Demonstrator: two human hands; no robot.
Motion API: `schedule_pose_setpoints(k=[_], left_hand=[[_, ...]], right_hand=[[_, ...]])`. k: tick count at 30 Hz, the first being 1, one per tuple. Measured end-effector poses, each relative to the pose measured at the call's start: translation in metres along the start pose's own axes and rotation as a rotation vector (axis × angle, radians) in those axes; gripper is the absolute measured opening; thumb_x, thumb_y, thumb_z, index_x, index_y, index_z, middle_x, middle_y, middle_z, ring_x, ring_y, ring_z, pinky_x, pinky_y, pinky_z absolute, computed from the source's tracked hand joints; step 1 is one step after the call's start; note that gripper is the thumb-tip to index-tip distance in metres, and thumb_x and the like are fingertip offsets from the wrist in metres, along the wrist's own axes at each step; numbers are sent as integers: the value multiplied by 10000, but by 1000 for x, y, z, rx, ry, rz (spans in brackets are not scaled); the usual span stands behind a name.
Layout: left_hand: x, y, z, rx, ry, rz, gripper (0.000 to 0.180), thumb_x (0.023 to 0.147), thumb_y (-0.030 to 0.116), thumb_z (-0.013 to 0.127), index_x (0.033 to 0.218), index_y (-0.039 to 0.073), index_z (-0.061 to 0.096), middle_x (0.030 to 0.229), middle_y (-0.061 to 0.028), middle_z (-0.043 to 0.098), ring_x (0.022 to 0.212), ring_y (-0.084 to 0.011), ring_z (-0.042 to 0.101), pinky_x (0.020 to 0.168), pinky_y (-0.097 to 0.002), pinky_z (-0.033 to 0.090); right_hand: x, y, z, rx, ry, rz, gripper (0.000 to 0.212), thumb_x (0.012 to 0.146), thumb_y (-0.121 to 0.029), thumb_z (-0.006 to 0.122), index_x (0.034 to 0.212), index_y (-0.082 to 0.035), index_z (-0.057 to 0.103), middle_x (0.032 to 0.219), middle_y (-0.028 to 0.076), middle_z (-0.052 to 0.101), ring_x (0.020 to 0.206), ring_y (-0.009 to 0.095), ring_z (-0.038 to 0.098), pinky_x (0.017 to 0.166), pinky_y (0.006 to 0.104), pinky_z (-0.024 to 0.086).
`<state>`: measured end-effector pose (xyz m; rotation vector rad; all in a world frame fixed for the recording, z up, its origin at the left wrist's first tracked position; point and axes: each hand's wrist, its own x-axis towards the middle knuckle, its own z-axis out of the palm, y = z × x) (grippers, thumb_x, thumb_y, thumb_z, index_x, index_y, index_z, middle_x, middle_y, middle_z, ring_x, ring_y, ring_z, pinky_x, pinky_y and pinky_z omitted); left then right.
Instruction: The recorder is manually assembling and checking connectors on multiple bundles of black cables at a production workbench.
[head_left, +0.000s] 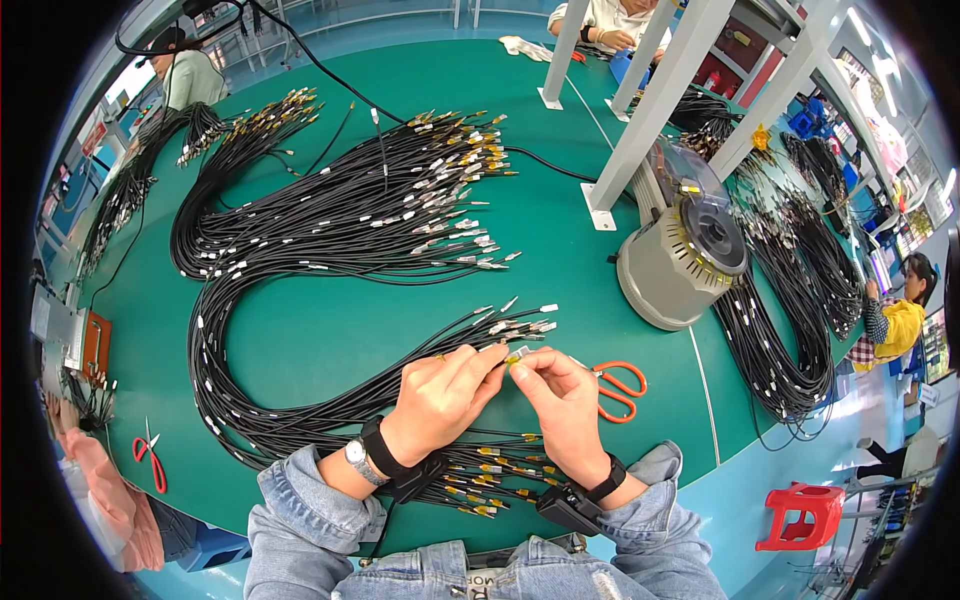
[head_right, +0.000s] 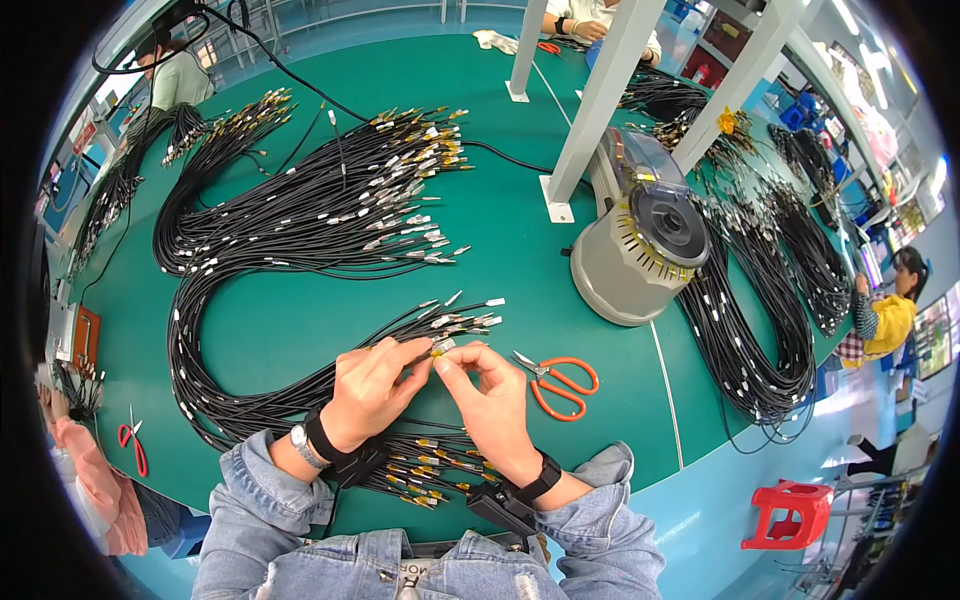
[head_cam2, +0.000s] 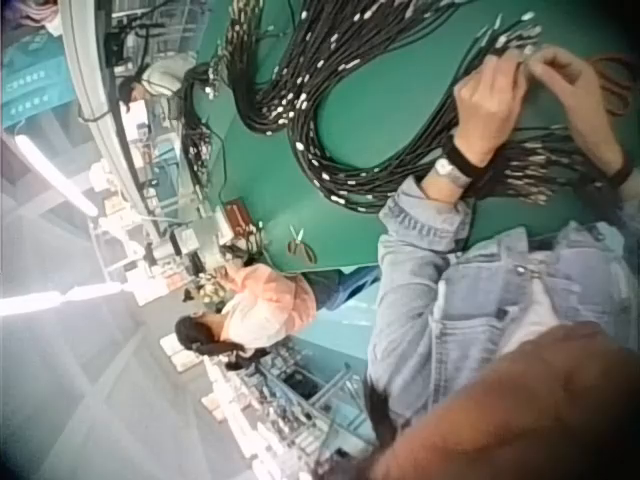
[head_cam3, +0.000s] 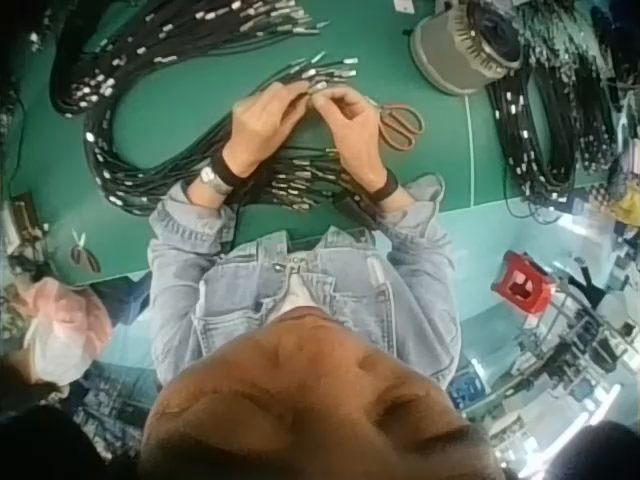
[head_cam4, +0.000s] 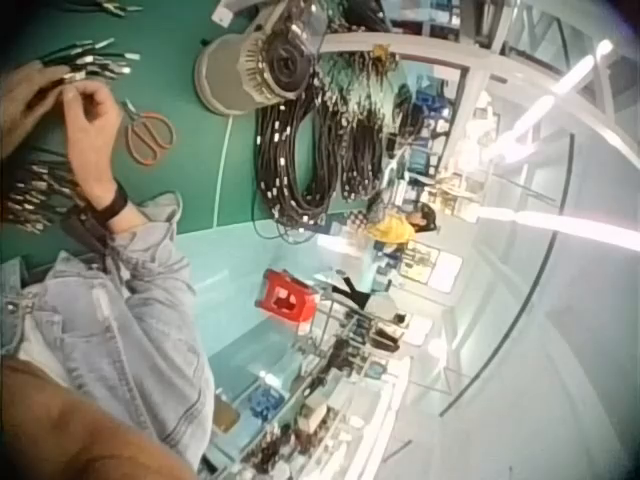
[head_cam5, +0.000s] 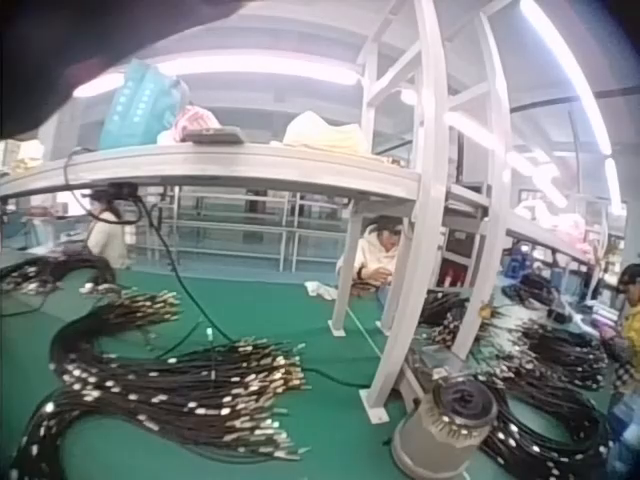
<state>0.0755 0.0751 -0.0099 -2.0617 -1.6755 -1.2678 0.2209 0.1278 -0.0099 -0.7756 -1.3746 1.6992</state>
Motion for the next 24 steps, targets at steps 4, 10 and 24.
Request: schedule_pose_setpoints(k=[4, 10, 24], left_hand=[[0, 0, 0, 6, -5, 3, 328, 668, 32, 694, 981, 43, 597, 637, -13, 519, 457, -142, 523, 411, -262, 411], [1, 1, 1, -7, 30, 28, 336, 622, -37, 703, 933, 50, 609, 572, -12, 491, 417, -145, 476, 374, -269, 371], [0, 2, -1, 33, -4, 35, 350, 630, -36, 704, 958, 63, 632, 594, -6, 489, 434, -140, 479, 382, -268, 375]], right_hand=[[0, 1, -1, -7, 14, 26, 55, 829, -37, 617, 847, 13, 603, 838, 3, 582, 767, 68, 538, 708, 204, 428], [1, 0, -1, -41, 18, 26, 51, 831, -37, 615, 841, 11, 602, 834, 0, 582, 760, 63, 535, 701, 200, 426], [2, 2, -2, -40, 14, 23, 59, 837, -37, 604, 853, 20, 601, 840, 8, 592, 772, 63, 538, 712, 201, 426]])
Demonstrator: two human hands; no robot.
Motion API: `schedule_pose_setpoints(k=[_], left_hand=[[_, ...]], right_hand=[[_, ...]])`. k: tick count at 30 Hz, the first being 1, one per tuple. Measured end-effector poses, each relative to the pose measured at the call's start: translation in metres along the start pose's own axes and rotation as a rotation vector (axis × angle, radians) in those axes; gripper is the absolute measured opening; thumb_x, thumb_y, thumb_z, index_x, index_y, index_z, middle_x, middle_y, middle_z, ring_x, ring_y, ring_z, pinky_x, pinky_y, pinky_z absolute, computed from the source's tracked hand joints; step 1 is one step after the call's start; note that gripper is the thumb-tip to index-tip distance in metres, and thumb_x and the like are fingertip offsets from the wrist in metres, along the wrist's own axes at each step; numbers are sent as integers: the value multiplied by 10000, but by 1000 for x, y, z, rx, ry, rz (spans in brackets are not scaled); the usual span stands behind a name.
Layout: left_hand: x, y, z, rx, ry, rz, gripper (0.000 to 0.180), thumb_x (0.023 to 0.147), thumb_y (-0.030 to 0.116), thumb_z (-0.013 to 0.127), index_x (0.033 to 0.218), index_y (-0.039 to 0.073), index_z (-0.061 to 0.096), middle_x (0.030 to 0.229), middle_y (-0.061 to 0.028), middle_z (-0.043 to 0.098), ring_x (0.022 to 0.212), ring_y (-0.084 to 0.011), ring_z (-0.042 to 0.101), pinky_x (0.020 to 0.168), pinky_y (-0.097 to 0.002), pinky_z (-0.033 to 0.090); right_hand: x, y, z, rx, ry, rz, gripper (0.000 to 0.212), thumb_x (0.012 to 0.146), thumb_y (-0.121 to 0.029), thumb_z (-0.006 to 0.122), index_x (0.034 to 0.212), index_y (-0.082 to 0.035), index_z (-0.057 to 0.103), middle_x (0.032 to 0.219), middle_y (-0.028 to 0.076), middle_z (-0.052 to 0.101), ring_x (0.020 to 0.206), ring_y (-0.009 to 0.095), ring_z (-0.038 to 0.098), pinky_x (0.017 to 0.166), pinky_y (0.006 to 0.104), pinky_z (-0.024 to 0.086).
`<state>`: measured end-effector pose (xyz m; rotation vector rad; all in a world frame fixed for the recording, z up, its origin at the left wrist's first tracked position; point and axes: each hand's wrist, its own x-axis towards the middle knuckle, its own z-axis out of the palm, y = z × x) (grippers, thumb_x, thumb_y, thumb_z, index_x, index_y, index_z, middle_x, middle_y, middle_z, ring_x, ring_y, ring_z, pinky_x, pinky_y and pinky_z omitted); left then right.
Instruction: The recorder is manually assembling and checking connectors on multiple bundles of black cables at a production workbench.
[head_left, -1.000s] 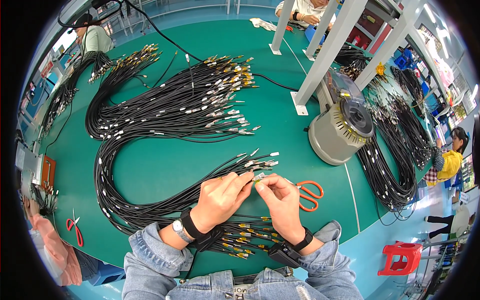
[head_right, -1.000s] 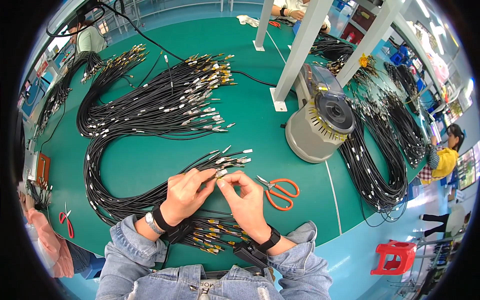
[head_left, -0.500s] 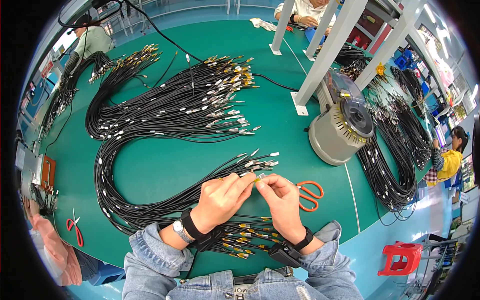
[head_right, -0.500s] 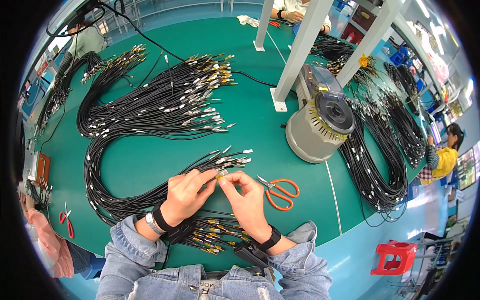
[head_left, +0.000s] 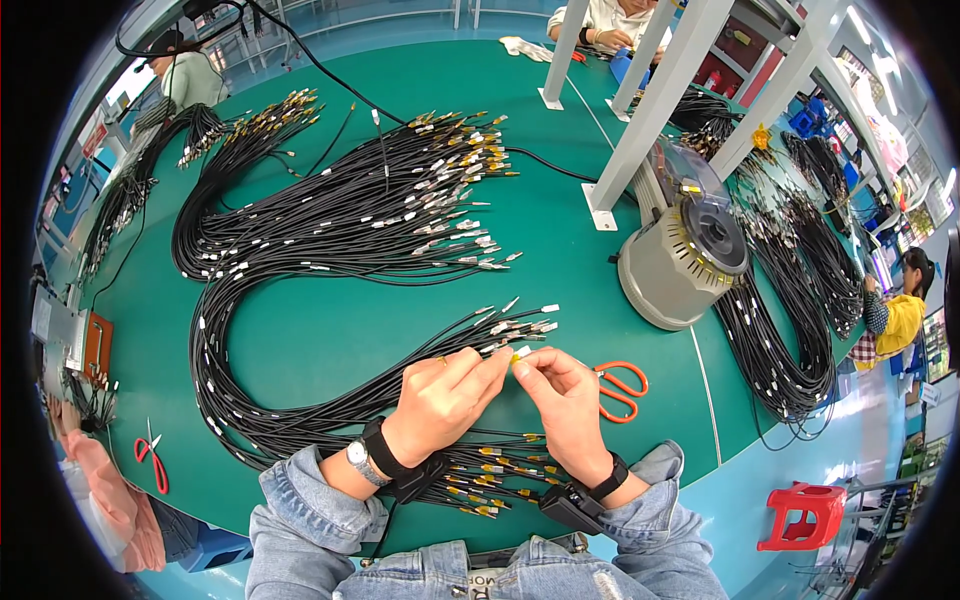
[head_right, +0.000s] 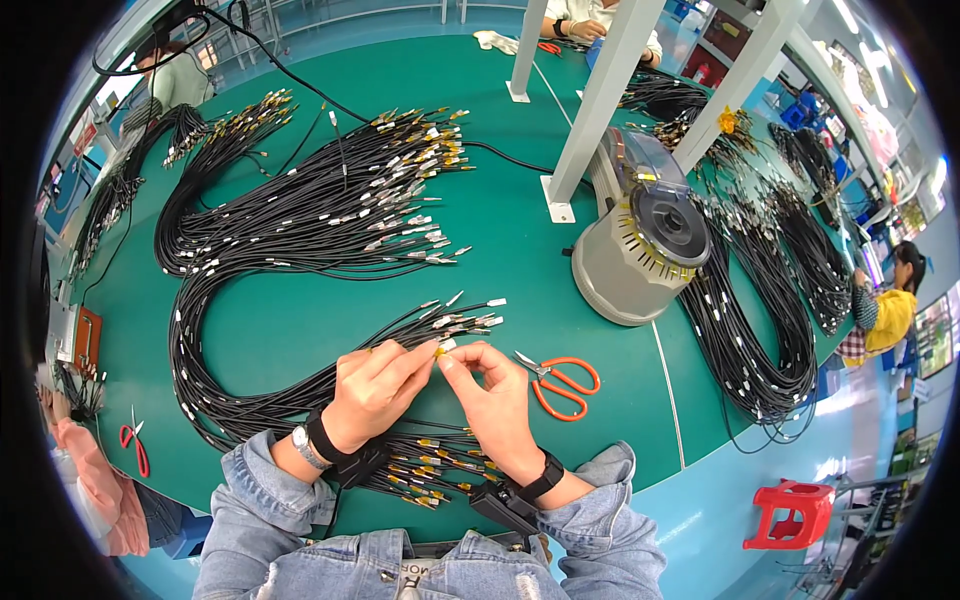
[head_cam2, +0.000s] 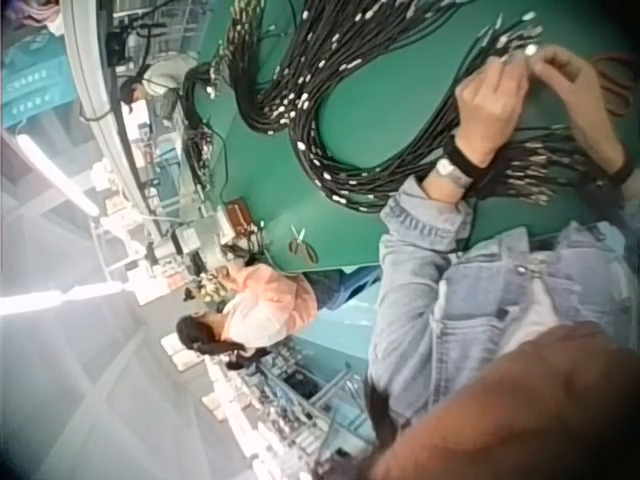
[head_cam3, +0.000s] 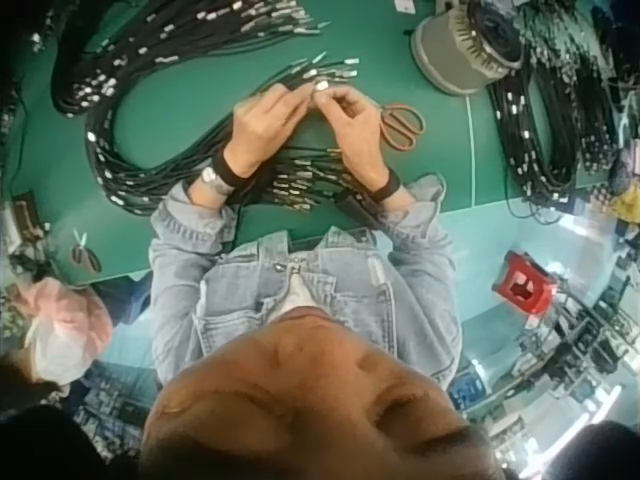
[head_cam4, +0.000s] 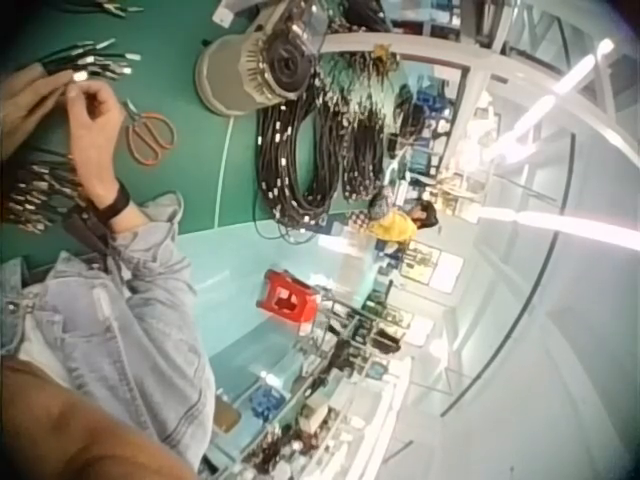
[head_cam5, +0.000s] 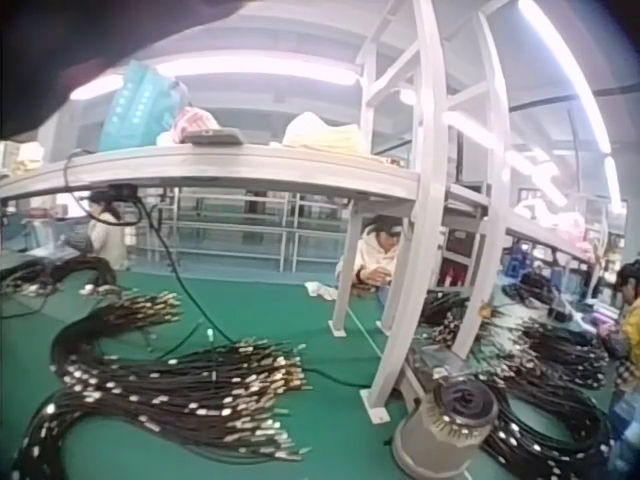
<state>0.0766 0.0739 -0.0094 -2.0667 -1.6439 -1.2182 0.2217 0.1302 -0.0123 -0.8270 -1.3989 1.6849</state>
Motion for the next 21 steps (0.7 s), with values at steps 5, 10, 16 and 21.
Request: schedule_pose_setpoints(k=[5, 10, 16, 21], left_hand=[[-1, -1, 4, -22, 42, -7, 334, 634, -36, 706, 949, 50, 631, 595, -12, 491, 430, -145, 475, 382, -272, 372], [0, -1, 3, -28, 66, -11, 320, 636, -34, 707, 937, 43, 630, 594, -18, 491, 424, -149, 471, 383, -275, 373], [2, 0, 2, -35, 69, -18, 306, 638, -31, 709, 926, 41, 632, 588, -21, 488, 417, -153, 467, 381, -275, 371], [1, 0, 2, -38, 50, -46, 262, 657, -2, 709, 902, 40, 627, 597, -20, 494, 429, -148, 488, 384, -270, 385]], right_hand=[[0, 1, -1, 4, -4, 2, 58, 837, -34, 603, 863, 17, 606, 843, 12, 597, 774, 68, 542, 718, 208, 430], [-1, -4, 1, 90, 7, 90, 88, 840, -45, 598, 909, 10, 599, 868, 13, 596, 808, 71, 540, 739, 218, 429], [-2, -7, 3, 232, -31, 137, 112, 844, -63, 593, 933, 3, 579, 888, 7, 588, 834, 69, 526, 752, 224, 421], [-2, -2, 0, 109, -67, 158, 81, 844, -62, 593, 898, -3, 580, 874, 2, 585, 815, 67, 523, 745, 224, 419]])
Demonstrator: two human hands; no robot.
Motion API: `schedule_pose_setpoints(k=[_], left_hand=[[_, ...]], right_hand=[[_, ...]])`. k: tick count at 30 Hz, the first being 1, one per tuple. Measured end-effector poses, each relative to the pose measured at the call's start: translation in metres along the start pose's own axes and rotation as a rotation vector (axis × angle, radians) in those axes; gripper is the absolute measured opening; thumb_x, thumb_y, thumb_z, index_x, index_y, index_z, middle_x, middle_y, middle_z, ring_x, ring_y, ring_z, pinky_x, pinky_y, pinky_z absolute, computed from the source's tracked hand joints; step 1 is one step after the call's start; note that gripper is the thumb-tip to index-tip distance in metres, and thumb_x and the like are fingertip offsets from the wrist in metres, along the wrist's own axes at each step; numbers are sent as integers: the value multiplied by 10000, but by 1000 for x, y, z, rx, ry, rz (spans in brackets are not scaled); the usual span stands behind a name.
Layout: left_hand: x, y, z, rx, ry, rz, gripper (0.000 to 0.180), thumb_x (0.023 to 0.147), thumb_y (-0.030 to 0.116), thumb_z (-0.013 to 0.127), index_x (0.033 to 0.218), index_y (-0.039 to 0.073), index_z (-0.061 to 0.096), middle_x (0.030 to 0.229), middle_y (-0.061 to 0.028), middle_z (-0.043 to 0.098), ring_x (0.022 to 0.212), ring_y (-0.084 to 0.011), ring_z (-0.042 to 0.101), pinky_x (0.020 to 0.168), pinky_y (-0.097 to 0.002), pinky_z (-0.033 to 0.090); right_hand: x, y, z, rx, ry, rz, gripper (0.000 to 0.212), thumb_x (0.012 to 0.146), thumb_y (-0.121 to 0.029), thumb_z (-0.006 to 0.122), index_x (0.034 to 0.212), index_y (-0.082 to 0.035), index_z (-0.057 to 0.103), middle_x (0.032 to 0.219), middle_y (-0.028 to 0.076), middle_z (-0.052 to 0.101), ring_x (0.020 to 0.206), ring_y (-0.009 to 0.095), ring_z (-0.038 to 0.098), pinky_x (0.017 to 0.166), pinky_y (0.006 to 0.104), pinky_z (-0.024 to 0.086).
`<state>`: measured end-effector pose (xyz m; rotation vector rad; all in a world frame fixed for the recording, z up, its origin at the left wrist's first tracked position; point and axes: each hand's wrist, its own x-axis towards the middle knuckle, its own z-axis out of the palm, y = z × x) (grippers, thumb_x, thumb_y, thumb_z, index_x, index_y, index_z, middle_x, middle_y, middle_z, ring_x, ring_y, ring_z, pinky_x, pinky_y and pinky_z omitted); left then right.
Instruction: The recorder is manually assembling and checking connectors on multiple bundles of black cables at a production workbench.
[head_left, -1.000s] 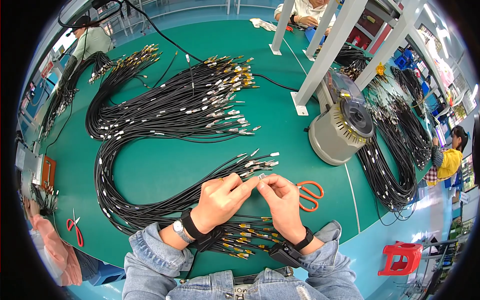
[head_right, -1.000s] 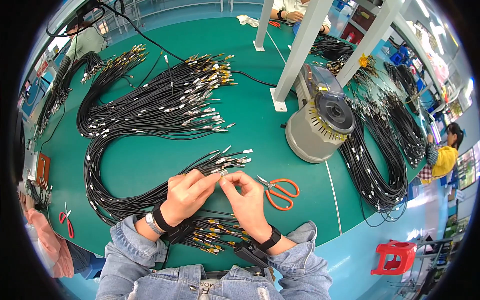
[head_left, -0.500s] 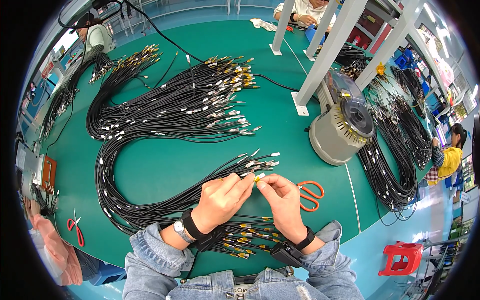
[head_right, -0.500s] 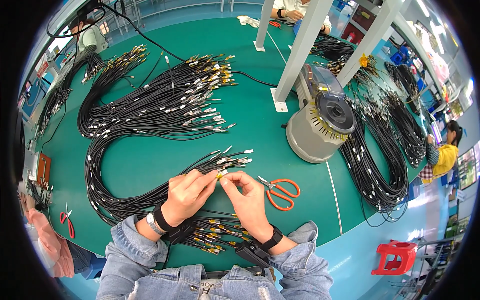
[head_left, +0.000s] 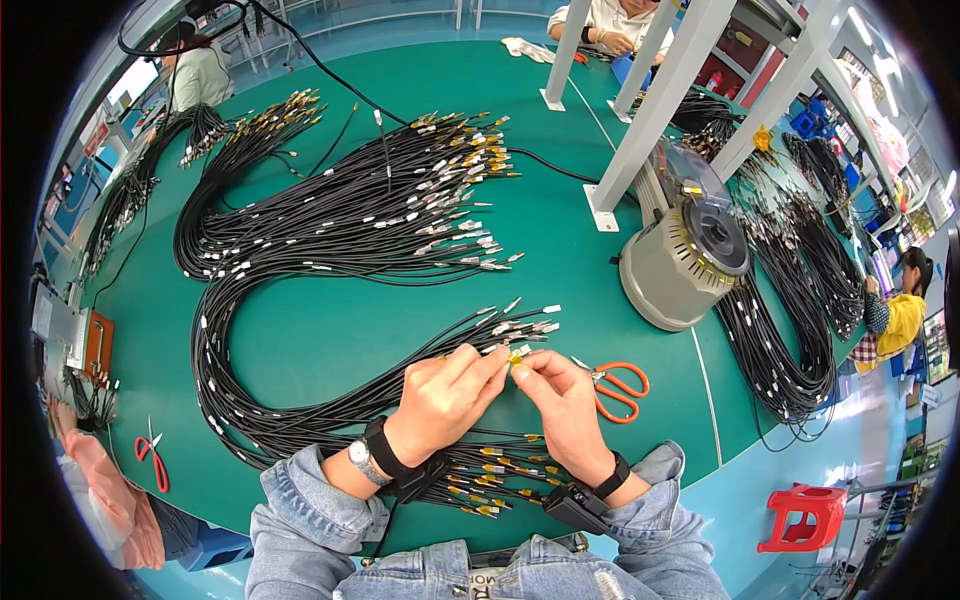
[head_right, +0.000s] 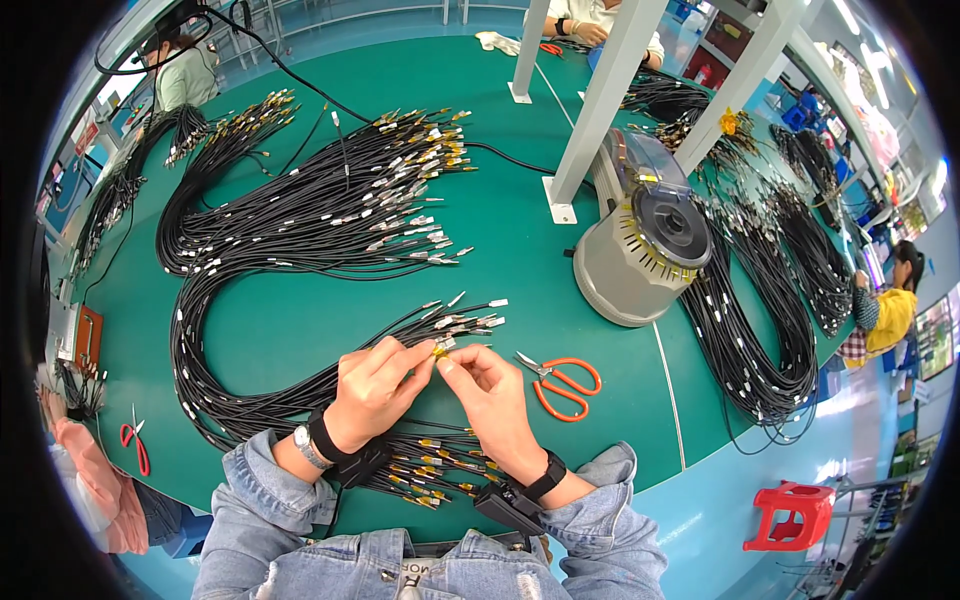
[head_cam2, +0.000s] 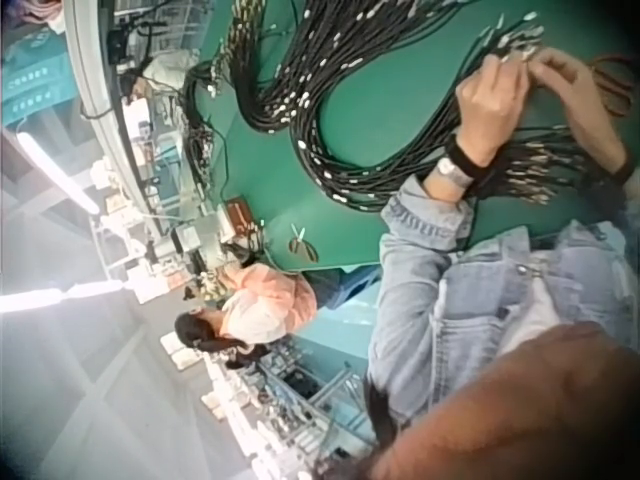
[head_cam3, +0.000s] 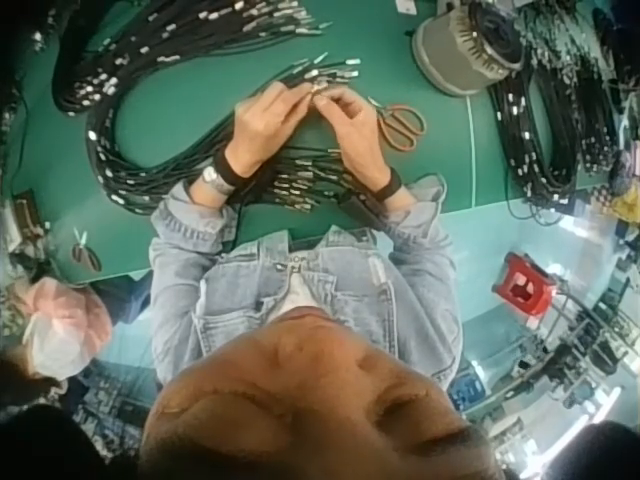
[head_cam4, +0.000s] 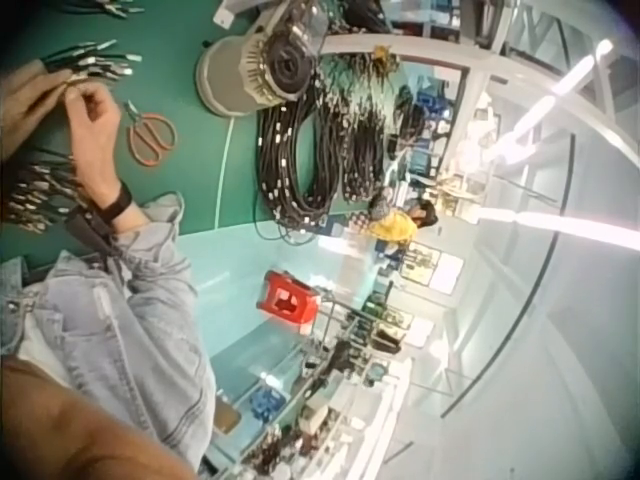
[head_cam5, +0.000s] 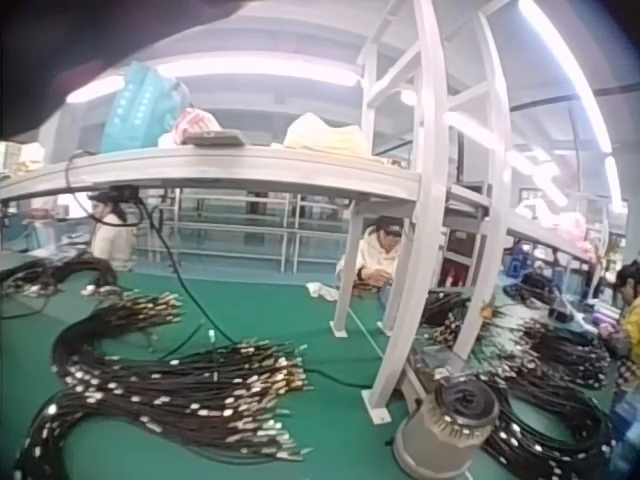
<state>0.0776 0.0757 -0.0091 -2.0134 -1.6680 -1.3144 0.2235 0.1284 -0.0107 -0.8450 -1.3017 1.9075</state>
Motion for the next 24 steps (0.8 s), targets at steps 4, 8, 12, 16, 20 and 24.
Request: schedule_pose_setpoints(k=[4, 8, 12, 16, 20, 24], left_hand=[[-2, -1, 2, -48, -22, -65, 206, 694, 38, 703, 878, 39, 609, 620, -28, 511, 451, -156, 517, 392, -272, 406], [-3, -2, 4, -121, -18, -111, 156, 720, 34, 689, 846, 29, 597, 624, -46, 535, 465, -178, 533, 398, -282, 417], [-3, -2, 5, -155, -26, -118, 123, 745, 30, 671, 837, 18, 590, 659, -64, 571, 498, -203, 564, 409, -290, 430], [-3, 1, 4, -193, -31, -150, 94, 758, 15, 651, 828, 11, 589, 670, -81, 594, 512, -219, 582, 426, -292, 442], [-2, 4, 3, -230, -58, -217, 49, 770, -9, 624, 808, 4, 596, 626, -99, 595, 492, -214, 582, 438, -284, 446], [-2, 4, 3, -276, -112, -279, 31, 795, 9, 603, 817, 7, 582, 611, -101, 584, 507, -223, 586, 445, -295, 448]], right_hand=[[0, 0, -2, -77, 24, -59, 69, 845, -69, 600, 870, -7, 585, 869, -2, 583, 801, 65, 525, 734, 215, 418], [1, 1, -2, -138, 31, -94, 70, 846, -78, 606, 849, -9, 591, 852, -7, 583, 780, 61, 525, 723, 211, 420], [2, 1, -2, -136, 32, -128, 81, 847, -86, 612, 843, -8, 594, 839, -8, 584, 768, 55, 526, 712, 205, 423], [1, 0, -1, -140, 25, -120, 84, 849, -91, 612, 846, -8, 595, 828, -10, 587, 765, 51, 527, 708, 203, 426], [2, 2, 0, -137, 31, -118, 92, 850, -101, 615, 846, -11, 596, 829, -13, 589, 765, 47, 529, 703, 198, 426], [3, 3, -1, -123, 41, -129, 97, 852, -107, 615, 845, -11, 596, 825, -18, 590, 765, 42, 527, 702, 196, 425]])
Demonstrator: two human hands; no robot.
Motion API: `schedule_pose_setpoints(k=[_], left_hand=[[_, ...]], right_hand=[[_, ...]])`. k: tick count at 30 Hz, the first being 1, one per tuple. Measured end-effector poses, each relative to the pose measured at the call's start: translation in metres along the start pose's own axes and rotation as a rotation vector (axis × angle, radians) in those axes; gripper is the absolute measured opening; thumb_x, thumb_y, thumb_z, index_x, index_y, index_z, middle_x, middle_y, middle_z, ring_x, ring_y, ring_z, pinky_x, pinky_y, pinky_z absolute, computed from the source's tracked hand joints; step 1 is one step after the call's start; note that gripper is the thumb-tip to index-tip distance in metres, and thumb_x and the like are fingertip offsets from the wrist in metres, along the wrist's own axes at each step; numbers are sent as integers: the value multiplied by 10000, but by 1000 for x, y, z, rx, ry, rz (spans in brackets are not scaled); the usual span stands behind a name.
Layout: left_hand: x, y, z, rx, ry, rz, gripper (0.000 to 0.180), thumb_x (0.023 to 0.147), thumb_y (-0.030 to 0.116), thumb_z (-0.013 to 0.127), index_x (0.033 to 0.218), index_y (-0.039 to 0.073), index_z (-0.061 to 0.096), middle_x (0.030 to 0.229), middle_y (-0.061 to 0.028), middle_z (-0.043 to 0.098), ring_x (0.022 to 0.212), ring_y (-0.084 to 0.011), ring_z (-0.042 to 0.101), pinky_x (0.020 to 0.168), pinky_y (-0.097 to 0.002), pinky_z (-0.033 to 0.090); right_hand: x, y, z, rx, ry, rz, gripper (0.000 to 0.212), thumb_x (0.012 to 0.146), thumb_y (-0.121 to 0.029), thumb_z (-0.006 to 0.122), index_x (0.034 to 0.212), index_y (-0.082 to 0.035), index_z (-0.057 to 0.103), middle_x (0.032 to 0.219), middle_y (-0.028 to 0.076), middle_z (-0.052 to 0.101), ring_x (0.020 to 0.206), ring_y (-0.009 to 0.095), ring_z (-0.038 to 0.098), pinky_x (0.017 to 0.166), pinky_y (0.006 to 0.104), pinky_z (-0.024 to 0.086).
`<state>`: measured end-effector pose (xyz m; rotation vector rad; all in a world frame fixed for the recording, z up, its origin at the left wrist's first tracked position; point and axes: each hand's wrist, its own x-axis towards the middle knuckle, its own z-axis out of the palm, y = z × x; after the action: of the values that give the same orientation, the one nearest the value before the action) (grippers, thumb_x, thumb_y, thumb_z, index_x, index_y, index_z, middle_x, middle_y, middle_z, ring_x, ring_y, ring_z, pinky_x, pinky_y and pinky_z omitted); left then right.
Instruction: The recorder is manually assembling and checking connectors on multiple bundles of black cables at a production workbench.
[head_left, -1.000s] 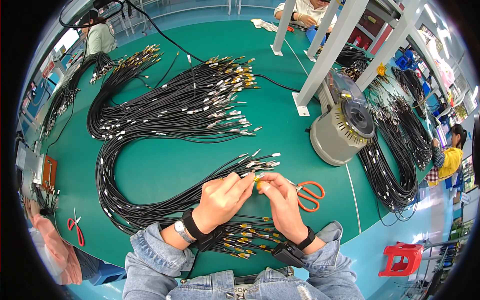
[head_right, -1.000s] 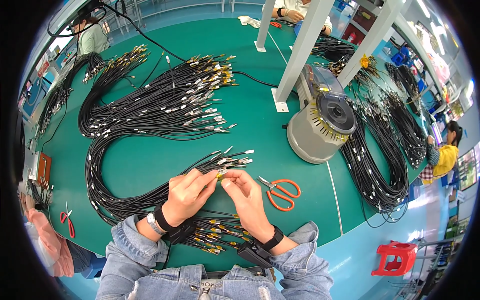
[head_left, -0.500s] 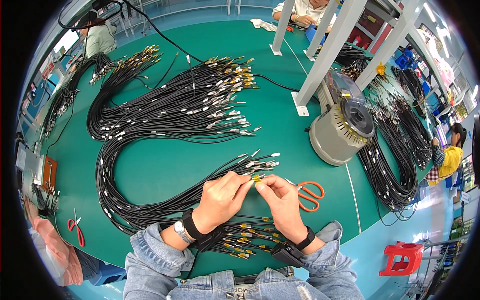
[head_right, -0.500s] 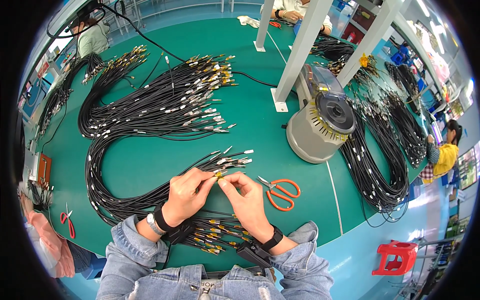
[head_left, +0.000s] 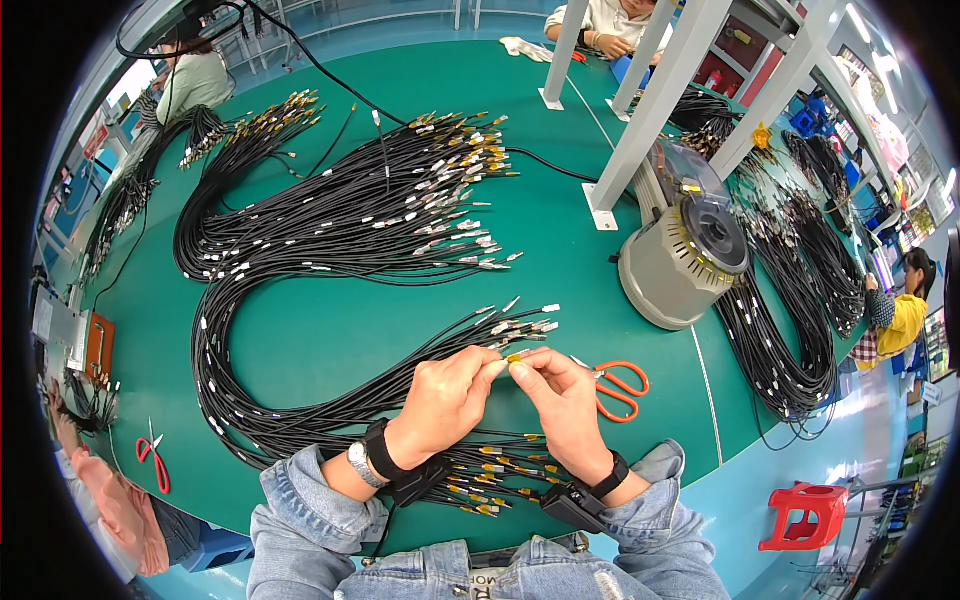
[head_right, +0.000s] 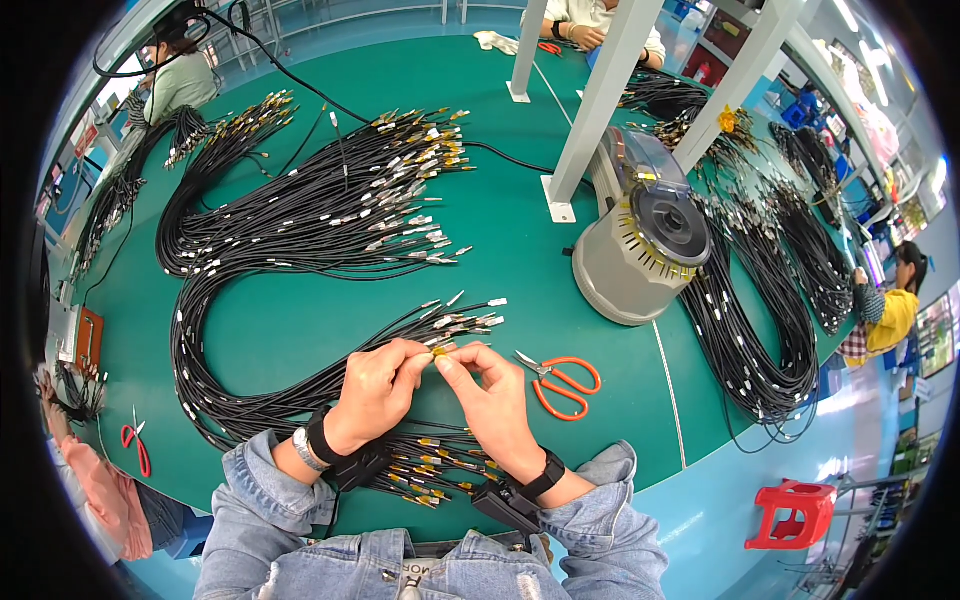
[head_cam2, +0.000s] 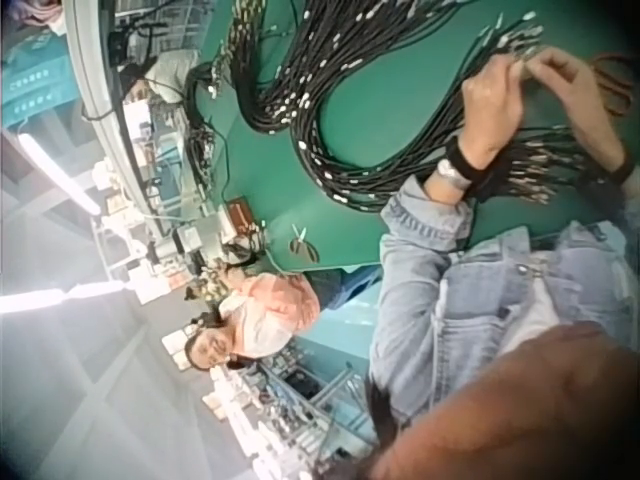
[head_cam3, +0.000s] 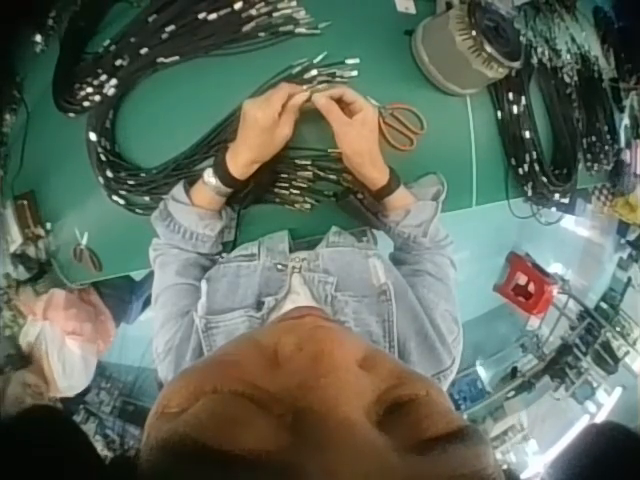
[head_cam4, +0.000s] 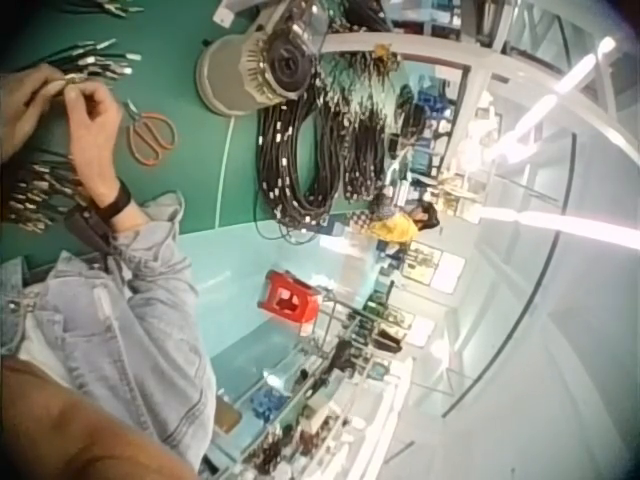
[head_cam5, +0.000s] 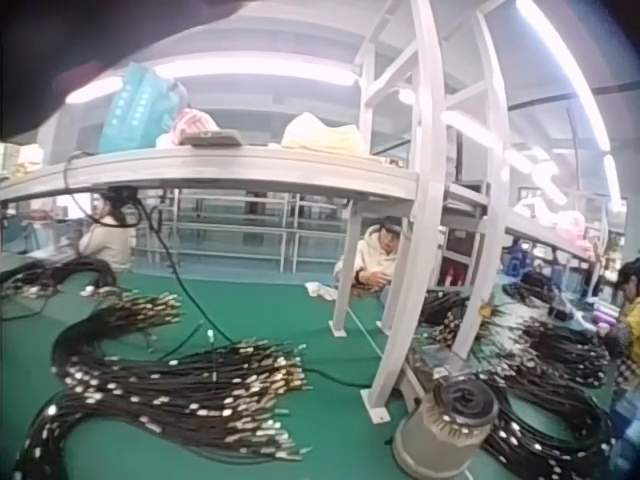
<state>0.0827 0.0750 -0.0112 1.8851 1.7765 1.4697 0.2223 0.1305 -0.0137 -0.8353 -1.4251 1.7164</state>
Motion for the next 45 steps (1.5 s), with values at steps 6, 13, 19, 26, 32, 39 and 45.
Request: schedule_pose_setpoints(k=[6, 13, 19, 26, 32, 39, 45], left_hand=[[2, 2, -7, -82, -102, -108, 44, 839, 52, 570, 825, 12, 558, 572, -89, 550, 494, -229, 566, 450, -316, 434], [8, -2, -17, -342, -293, -280, 143, 895, 98, 511, 808, 1, 569, 507, -9, 484, 429, -86, 442, 409, -241, 342], [13, -4, -26, -646, -465, -456, 227, 931, 154, 467, 796, 7, 576, 502, 41, 451, 423, -22, 357, 389, -203, 266], [13, -7, -27, -770, -555, -532, 263, 949, 201, 441, 825, 7, 567, 523, 45, 458, 408, -16, 328, 379, -190, 253], [14, -10, -32, -919, -668, -625, 295, 952, 249, 447, 818, 10, 556, 539, 46, 446, 410, -22, 318, 378, -184, 258], [13, -17, -37, -1120, -825, -751, 343, 944, 320, 460, 805, 17, 540, 541, 52, 418, 422, -24, 315, 383, -178, 256], [14, -20, -36, -1144, -804, -763, 340, 943, 317, 464, 802, 17, 537, 549, 54, 409, 439, -23, 315, 393, -169, 258]], right_hand=[[0, 1, 0, -5, -23, 13, 96, 853, -99, 610, 843, -5, 591, 837, -8, 588, 764, 48, 530, 706, 203, 429], [1, 2, 0, 24, -32, -39, 91, 846, -79, 612, 845, 9, 587, 833, 15, 577, 768, 70, 530, 702, 208, 422], [0, 4, -2, -104, -67, -231, 89, 820, -46, 630, 867, 17, 588, 833, 30, 563, 790, 95, 521, 719, 224, 422], [1, 3, 1, -38, -4, -146, 97, 808, -44, 644, 873, 12, 598, 846, 39, 565, 793, 98, 520, 730, 228, 431], [4, 1, 3, 108, -94, -118, 101, 810, -56, 648, 873, 11, 607, 860, 54, 580, 791, 104, 532, 719, 236, 445], [6, 5, -5, 50, -298, -270, 99, 839, -59, 609, 903, 17, 615, 875, 70, 590, 769, 139, 548, 716, 259, 452], [8, -2, -5, 92, -216, -144, 111, 857, -75, 585, 893, 24, 620, 853, 76, 586, 783, 146, 537, 712, 264, 442]])
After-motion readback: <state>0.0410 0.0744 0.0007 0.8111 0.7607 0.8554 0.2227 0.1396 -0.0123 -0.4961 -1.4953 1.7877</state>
